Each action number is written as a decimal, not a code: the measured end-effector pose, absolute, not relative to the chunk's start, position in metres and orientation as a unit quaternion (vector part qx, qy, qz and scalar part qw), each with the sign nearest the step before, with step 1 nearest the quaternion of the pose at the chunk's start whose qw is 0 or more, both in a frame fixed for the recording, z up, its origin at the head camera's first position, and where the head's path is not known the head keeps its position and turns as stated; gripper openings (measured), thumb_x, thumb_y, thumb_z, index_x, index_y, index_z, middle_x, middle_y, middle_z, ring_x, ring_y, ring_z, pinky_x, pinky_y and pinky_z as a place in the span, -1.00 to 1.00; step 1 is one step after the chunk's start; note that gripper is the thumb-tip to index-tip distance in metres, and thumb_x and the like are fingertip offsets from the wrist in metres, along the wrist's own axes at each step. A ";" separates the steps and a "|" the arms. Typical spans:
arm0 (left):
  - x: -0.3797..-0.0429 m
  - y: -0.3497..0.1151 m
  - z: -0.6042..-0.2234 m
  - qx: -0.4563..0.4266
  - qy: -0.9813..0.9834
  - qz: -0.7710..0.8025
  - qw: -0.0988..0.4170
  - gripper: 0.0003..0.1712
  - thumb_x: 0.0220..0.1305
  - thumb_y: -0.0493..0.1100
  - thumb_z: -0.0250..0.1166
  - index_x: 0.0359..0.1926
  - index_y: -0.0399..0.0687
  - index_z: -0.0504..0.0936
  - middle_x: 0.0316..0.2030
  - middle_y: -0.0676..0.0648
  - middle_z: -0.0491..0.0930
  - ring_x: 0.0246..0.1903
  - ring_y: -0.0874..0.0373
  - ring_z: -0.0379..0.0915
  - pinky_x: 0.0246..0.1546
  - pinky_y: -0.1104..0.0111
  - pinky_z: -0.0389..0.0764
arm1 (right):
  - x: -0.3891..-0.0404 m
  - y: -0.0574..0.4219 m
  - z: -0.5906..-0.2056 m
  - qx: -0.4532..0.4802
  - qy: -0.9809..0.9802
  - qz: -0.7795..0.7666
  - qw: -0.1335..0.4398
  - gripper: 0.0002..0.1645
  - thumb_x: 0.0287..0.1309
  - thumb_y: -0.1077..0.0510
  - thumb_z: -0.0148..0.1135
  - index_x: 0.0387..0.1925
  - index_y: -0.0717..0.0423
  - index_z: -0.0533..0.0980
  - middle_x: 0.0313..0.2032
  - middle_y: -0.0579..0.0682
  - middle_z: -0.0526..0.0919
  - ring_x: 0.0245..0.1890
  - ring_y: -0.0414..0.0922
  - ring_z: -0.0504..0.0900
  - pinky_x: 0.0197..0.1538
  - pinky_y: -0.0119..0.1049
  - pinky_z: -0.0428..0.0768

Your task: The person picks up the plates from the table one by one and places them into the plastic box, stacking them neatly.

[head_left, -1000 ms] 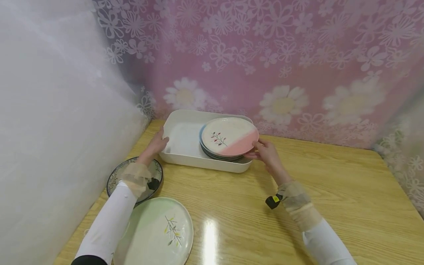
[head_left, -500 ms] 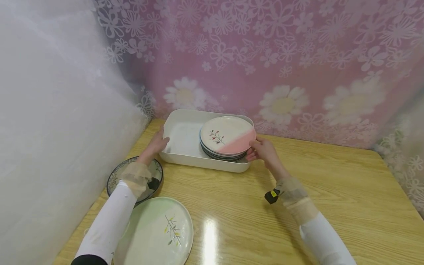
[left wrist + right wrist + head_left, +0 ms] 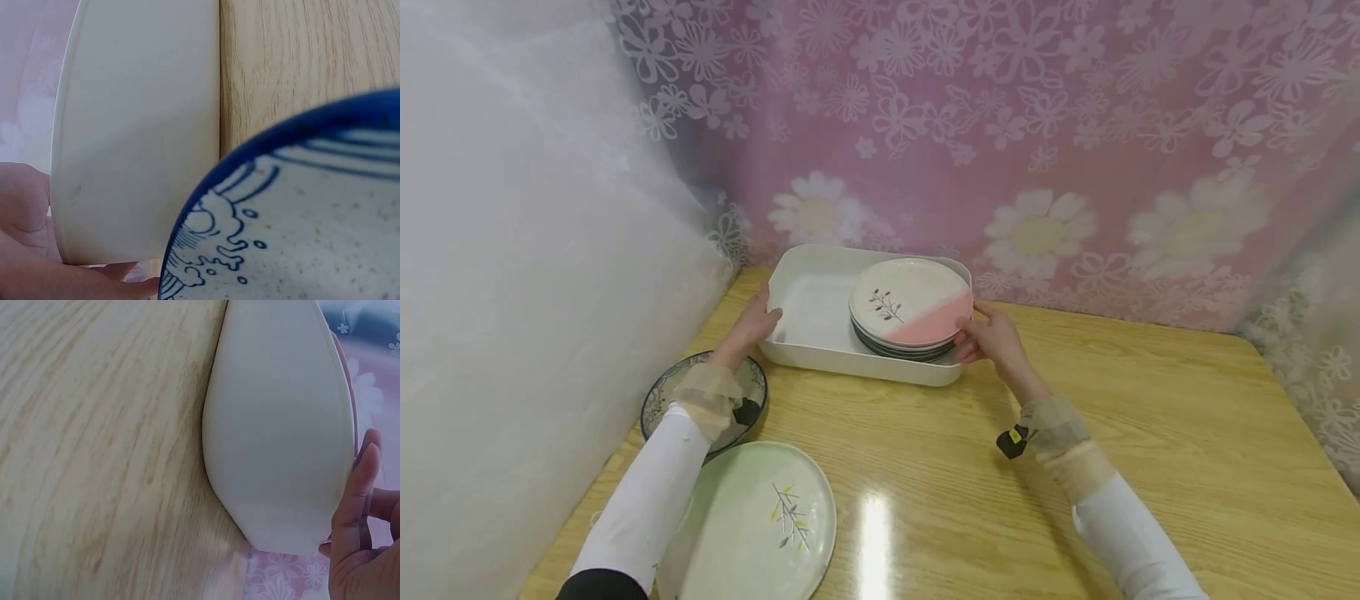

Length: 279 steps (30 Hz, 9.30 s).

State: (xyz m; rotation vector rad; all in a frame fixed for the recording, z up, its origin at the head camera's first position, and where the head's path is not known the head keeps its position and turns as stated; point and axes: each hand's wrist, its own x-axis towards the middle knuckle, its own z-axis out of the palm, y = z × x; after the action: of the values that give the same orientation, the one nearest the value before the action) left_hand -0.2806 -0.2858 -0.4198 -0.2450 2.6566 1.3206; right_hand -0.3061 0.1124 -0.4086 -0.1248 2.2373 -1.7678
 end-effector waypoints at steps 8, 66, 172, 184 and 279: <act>-0.283 -0.287 -0.420 -0.079 0.897 0.428 0.079 -0.17 0.61 -0.17 -0.19 0.56 -0.18 -0.56 0.56 -0.42 -0.40 0.56 -0.26 -0.45 0.56 -0.04 -0.25 | -0.306 0.115 -0.420 -0.039 0.772 -0.623 0.120 -0.24 0.52 0.12 0.08 0.57 0.24 0.04 -0.59 -0.09 0.55 -0.70 -0.30 0.59 -0.52 -0.41 0.68; -0.040 -0.330 -0.427 -0.055 0.939 0.297 0.163 -0.68 0.48 0.01 0.20 -0.38 -0.08 0.52 -0.57 0.03 0.51 -0.58 0.16 0.40 -0.60 0.41 0.39 | -0.288 0.133 -0.441 -0.087 0.761 -0.625 0.149 -0.23 0.55 0.20 -0.02 0.62 0.00 -0.06 -0.60 -0.05 0.48 -0.58 -0.18 0.65 -0.18 0.08 0.76; -0.167 -0.193 -0.417 0.002 0.703 0.706 0.085 -0.54 0.51 -0.27 0.12 0.20 -0.63 0.47 -0.39 0.03 0.71 -0.46 0.31 0.66 -0.45 0.55 0.67 | -0.201 0.170 -0.397 -0.152 0.700 -0.648 0.259 -0.33 0.51 0.21 0.04 0.45 0.52 0.13 -0.09 0.07 0.73 -0.26 -0.14 0.79 -0.04 -0.22 0.74; -0.167 -0.186 -0.423 0.041 0.744 0.653 0.133 -0.55 0.50 -0.27 0.11 0.23 -0.58 0.48 -0.19 -0.20 0.73 -0.33 0.22 0.69 -0.34 0.41 0.74 | -0.175 0.181 -0.409 -0.154 0.711 -0.639 0.252 -0.29 0.46 0.28 0.07 0.46 0.54 0.06 0.00 0.24 0.70 -0.28 -0.12 0.79 -0.07 -0.09 0.74; -0.237 -0.292 -0.415 -0.111 0.873 0.474 0.034 -0.35 0.55 -0.36 -0.29 0.59 -0.25 -0.11 0.57 -0.33 -0.12 0.52 -0.23 -0.08 0.46 -0.02 0.22 | -0.288 0.111 -0.414 0.033 0.663 -0.740 0.108 -0.32 0.52 0.17 0.05 0.52 0.28 0.13 0.36 0.37 0.32 -0.34 -0.29 0.71 -0.02 -0.41 0.70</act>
State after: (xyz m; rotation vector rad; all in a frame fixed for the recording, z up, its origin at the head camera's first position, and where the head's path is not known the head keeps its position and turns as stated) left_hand -0.2370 -0.2917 -0.4150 -0.3404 2.6835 1.4590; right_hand -0.2882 0.1115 -0.4140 0.0963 1.9517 -2.1762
